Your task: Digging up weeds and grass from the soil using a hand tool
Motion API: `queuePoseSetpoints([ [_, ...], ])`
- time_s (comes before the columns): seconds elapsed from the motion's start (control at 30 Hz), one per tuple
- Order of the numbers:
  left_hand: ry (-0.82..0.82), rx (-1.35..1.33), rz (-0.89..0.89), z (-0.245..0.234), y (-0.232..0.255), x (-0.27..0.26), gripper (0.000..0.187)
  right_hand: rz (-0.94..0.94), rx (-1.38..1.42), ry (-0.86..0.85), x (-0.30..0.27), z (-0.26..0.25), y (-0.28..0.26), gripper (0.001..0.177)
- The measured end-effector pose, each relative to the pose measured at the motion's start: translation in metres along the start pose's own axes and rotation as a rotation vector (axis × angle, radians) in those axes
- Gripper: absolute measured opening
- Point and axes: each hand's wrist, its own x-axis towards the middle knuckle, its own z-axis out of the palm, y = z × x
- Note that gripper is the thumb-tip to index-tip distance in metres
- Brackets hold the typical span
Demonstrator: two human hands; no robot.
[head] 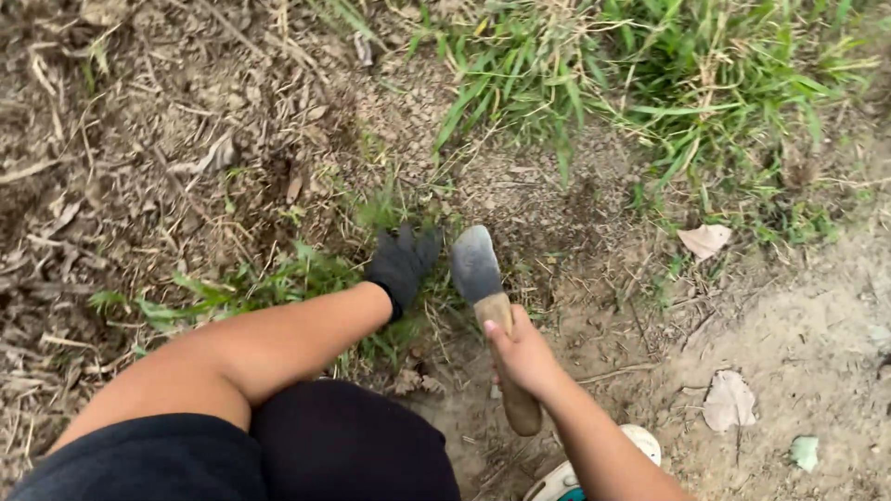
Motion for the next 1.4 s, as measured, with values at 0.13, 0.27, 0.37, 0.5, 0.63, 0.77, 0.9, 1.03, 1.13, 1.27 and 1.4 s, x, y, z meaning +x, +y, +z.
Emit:
queuePoseSetpoints([
  [0.13,0.125,-0.68,-0.135,0.085,-0.006,0.063,0.061,-0.053,-0.038,0.0,0.01,0.015,0.002,0.03],
  [0.27,0.225,-0.905,-0.274,0.086,-0.015,0.054,0.049,-0.076,-0.167,-0.036,0.004,0.014,-0.009,0.032],
  [0.37,0.224,-0.918,-0.282,0.09,-0.028,0.055,0.049,-0.098,-0.268,-0.048,0.0,0.004,-0.021,0.034],
  [0.5,0.226,-0.93,-0.287,0.09,-0.029,0.053,0.048,-0.13,-0.523,-0.122,-0.041,-0.014,-0.082,0.04],
  [0.63,0.227,-0.949,-0.305,0.086,-0.03,0.05,0.048,-0.148,-0.419,-0.12,0.023,0.038,-0.058,0.042],
  [0.77,0.247,-0.958,-0.321,0.086,-0.026,0.043,0.047,-0.103,-0.371,-0.17,-0.006,0.016,-0.063,0.051],
  [0.9,0.22,-0.99,-0.338,0.087,-0.028,0.047,0.047,-0.141,-0.528,-0.152,-0.055,-0.003,-0.087,0.043],
  [1.03,0.241,-1.004,-0.352,0.078,-0.024,0.048,0.047,-0.067,-0.464,-0.134,0.038,0.04,-0.065,0.024],
  [1.13,0.244,-1.019,-0.344,0.082,-0.011,0.04,0.046,-0.131,-0.375,-0.109,0.024,0.035,-0.04,0.045],
  [1.27,0.281,-1.023,-0.388,0.08,-0.034,0.044,0.046,-0.097,-0.615,-0.143,-0.027,-0.002,-0.088,0.049],
  [1.4,0.262,-1.057,-0.398,0.075,-0.026,0.044,0.046,-0.12,-0.66,-0.128,-0.047,0.006,-0.121,0.049],
])
